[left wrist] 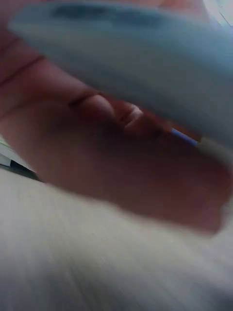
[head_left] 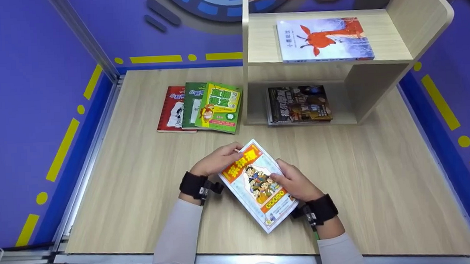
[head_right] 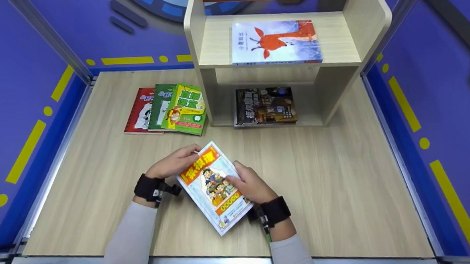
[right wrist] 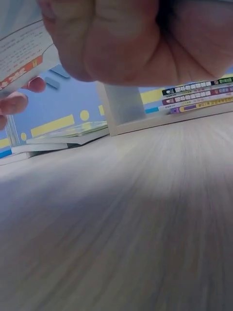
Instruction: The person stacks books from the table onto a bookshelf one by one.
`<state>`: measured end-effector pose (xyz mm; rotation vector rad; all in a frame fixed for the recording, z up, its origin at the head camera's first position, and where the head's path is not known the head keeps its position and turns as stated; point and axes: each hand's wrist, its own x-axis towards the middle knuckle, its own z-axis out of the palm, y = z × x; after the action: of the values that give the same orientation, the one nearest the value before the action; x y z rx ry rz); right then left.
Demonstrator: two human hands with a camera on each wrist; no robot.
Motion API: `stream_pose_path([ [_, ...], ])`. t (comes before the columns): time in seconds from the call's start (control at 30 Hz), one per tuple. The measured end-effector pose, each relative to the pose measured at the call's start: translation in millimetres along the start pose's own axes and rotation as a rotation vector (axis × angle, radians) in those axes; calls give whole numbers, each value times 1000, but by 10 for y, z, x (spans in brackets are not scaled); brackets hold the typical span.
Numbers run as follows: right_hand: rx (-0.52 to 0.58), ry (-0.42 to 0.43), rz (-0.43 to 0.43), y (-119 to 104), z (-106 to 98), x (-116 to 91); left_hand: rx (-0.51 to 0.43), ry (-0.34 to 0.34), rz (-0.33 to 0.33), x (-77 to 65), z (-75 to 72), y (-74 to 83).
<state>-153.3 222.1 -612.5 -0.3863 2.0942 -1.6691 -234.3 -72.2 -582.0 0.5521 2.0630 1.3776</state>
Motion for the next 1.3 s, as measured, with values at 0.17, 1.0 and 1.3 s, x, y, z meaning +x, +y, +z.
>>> stream_pose_path([
  [0.17,-41,21,-2,-5,-3,4,80,19,14,45,93,-11],
  [1.0,-145,363,-8,-83,-346,-20,167,334,41,-160,182,-11],
  [1.3,192,474,76,-124,-268,-22,19,691,96,-193,443,78],
])
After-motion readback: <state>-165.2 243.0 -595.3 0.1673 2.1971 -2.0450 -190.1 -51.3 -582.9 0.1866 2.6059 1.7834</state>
